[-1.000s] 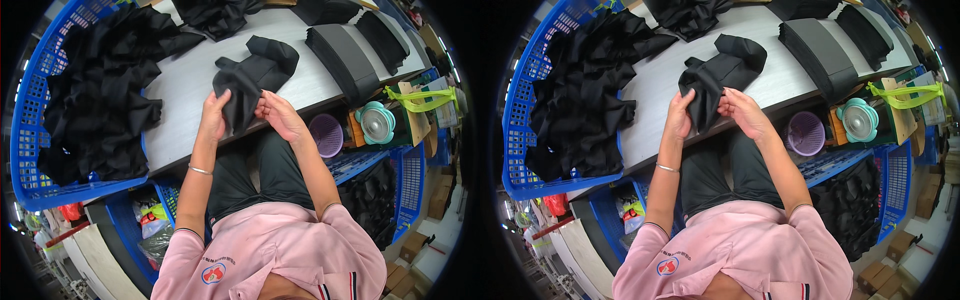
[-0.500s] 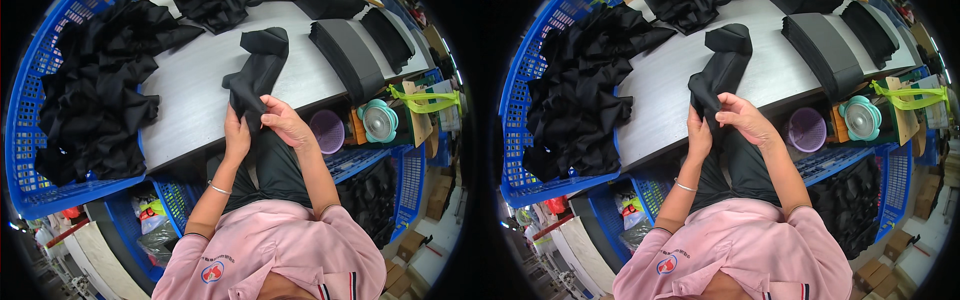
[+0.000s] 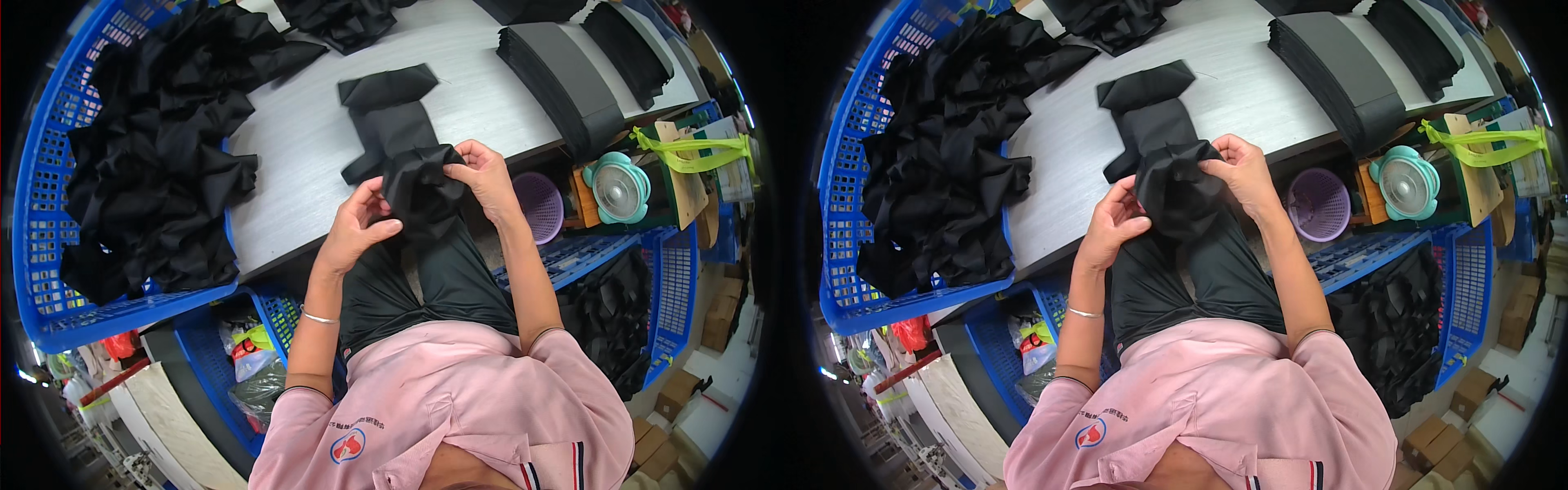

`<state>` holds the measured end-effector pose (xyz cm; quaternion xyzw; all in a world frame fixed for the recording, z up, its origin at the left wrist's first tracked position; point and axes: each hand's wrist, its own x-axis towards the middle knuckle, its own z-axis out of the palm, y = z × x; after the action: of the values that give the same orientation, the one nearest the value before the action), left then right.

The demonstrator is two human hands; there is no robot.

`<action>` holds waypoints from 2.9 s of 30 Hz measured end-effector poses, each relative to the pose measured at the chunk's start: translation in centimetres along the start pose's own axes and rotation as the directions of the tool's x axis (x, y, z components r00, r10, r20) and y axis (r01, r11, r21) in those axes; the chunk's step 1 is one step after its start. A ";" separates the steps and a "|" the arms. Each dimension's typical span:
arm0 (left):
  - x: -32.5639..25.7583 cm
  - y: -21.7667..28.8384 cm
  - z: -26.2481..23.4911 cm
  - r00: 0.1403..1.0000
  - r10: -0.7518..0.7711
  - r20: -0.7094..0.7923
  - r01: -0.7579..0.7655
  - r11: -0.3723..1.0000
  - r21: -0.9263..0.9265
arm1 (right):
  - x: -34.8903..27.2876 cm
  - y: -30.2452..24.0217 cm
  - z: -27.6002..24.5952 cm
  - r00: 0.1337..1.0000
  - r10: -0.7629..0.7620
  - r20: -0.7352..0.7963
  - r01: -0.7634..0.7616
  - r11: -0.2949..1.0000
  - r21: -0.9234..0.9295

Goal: The person is inspecting and folding black fabric garment components at a manufacturing workstation.

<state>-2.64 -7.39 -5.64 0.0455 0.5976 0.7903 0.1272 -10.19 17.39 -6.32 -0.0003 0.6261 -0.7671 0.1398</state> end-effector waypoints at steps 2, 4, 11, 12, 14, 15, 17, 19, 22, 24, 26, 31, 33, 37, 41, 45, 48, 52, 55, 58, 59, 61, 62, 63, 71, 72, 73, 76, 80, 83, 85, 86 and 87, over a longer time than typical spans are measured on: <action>0.8 0.8 -0.1 0.998 -0.055 0.030 0.059 0.986 -0.158 | -0.3 -0.5 0.9 1.000 0.012 0.016 -0.013 1.000 0.018; 1.3 1.3 0.3 0.987 -0.151 0.047 0.158 0.918 -0.363 | -0.6 -0.9 1.5 0.999 0.024 0.031 -0.026 0.999 0.036; 3.0 0.4 2.0 0.967 -0.139 0.213 0.232 0.823 -0.519 | -0.4 1.2 2.3 0.999 0.046 -0.024 -0.043 0.994 0.103; 3.3 0.0 2.1 0.973 -0.111 0.205 0.202 0.840 -0.503 | -0.5 1.3 2.5 0.998 0.033 -0.059 -0.026 0.992 0.121; 3.5 -0.4 1.4 0.975 -0.087 0.205 0.185 0.831 -0.525 | -0.6 0.6 2.4 0.998 0.067 -0.015 -0.062 0.975 0.215; 3.5 -0.5 0.9 0.977 -0.062 0.206 0.168 0.821 -0.546 | -0.6 0.1 2.3 0.995 0.095 0.031 -0.100 0.946 0.307; 3.4 -0.4 0.2 0.983 -0.074 0.165 0.155 0.813 -0.561 | -0.8 -0.9 0.8 0.975 0.158 0.155 -0.209 0.891 0.403; 3.5 -0.5 -0.3 0.987 -0.085 0.134 0.147 0.804 -0.576 | -0.5 -0.9 -0.1 0.940 0.199 0.276 -0.314 0.818 0.481; 3.8 -0.9 -0.1 0.996 -0.082 0.045 0.092 0.791 -0.605 | 0.4 0.0 0.6 0.922 0.324 0.214 -0.388 0.786 0.481; 3.8 -0.8 -0.4 0.994 -0.091 0.053 0.105 0.810 -0.578 | 0.5 -0.7 2.1 0.929 0.299 0.216 -0.367 0.815 0.448; 4.0 -0.2 0.0 0.993 -0.098 0.068 0.120 0.826 -0.550 | 0.8 -0.7 2.6 0.944 0.274 0.185 -0.328 0.849 0.415; 5.1 1.1 -0.6 0.697 0.628 -0.346 -0.321 0.705 0.632 | 0.9 -1.3 1.7 0.797 -0.593 -0.113 0.231 0.473 -0.850; 5.2 1.0 0.9 0.673 0.667 -0.319 -0.297 0.639 0.709 | 0.5 -1.5 1.2 0.773 -0.634 -0.036 0.258 0.365 -0.895; 4.7 1.3 1.2 0.661 0.642 -0.389 -0.252 0.678 0.690 | 0.0 -5.6 -2.9 0.914 -0.400 -0.072 0.231 0.656 -0.719; 3.6 2.0 2.0 0.707 0.603 -0.369 -0.264 0.710 0.653 | 1.2 -10.1 -10.9 0.546 -0.838 0.008 -0.078 -0.060 -0.995; 2.7 2.0 3.6 0.718 0.588 -0.374 -0.304 0.747 0.591 | 3.7 -11.2 -18.8 0.775 -0.622 -0.113 -0.148 -0.006 -0.989; 1.5 2.0 4.5 0.722 0.552 -0.416 -0.338 0.807 0.484 | 4.3 -12.9 -18.8 0.850 -0.502 -0.160 -0.117 0.116 -0.986; 0.0 1.0 6.6 0.799 0.498 -0.336 -0.393 0.856 0.335 | 4.2 -13.3 -21.4 0.832 -0.504 -0.231 0.058 0.494 -0.868; -0.9 0.1 8.6 0.942 0.292 -0.163 -0.269 0.951 0.150 | 2.2 -12.0 -19.0 0.616 -0.770 -0.166 -0.044 0.177 -0.983; -1.8 -1.4 9.8 0.991 0.135 -0.013 -0.136 0.988 -0.074 | -3.0 -11.1 -8.5 0.485 -0.871 0.083 0.103 -0.038 -0.994; -1.9 -2.0 10.2 0.990 0.136 0.035 -0.129 0.980 -0.154 | -5.1 -10.1 -5.8 0.468 -0.875 0.122 0.149 -0.059 -0.987; -2.0 -2.2 11.0 0.990 0.092 0.103 -0.067 0.973 -0.223 | -9.2 -7.8 -1.7 0.476 -0.855 0.205 0.257 -0.088 -0.963; -1.9 -2.8 11.4 0.991 0.095 0.094 -0.058 0.940 -0.337 | -11.3 -7.1 0.4 0.520 -0.821 0.237 0.335 -0.060 -0.940; -1.9 -3.3 11.6 0.992 0.096 0.087 -0.048 0.894 -0.445 | -13.3 -6.2 1.9 0.596 -0.758 0.263 0.398 -0.006 -0.917; -3.9 -2.5 10.5 0.970 0.081 0.230 0.097 0.739 -0.667 | -20.1 -2.8 2.6 0.954 -0.035 0.296 0.138 0.932 -0.336; -4.1 -2.5 10.6 0.959 0.134 0.251 0.111 0.636 -0.764 | -20.4 -2.8 2.3 0.953 -0.002 0.303 0.071 0.973 -0.218; -4.3 -2.3 10.5 0.959 0.131 0.251 0.113 0.634 -0.765 | -20.7 -2.8 1.9 0.953 0.002 0.302 0.067 0.974 -0.218; -4.9 -1.7 10.1 0.988 -0.150 0.031 0.127 0.695 -0.708 | -21.0 -2.9 1.7 0.971 -0.183 0.157 0.237 0.841 -0.486; -4.7 -1.5 11.8 0.984 -0.173 -0.047 0.118 0.822 -0.557 | -20.8 -2.5 2.7 0.860 -0.508 -0.040 0.273 0.526 -0.806; -4.8 -1.6 13.6 0.997 -0.076 0.010 0.075 0.942 -0.327 | -20.9 -1.0 1.6 0.983 -0.137 -0.123 0.068 0.890 -0.451; -4.0 -3.7 12.6 0.999 -0.031 0.012 0.033 0.976 -0.215 | -20.9 -1.2 0.8 0.976 0.003 -0.218 -0.030 0.992 -0.119; -3.2 -3.7 11.7 0.979 0.161 -0.124 -0.160 0.987 0.012 | -20.7 -1.7 0.5 0.968 -0.035 -0.248 0.022 0.998 -0.056; -2.4 -3.6 10.9 0.906 0.367 -0.210 -0.310 0.914 0.261 | -20.5 -1.8 -0.3 0.954 -0.053 -0.296 0.047 0.999 -0.026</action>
<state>2.68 3.07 -5.79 0.0613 0.6759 0.7281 -0.0964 9.08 22.39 -1.08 0.0977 0.6468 -0.7560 0.0246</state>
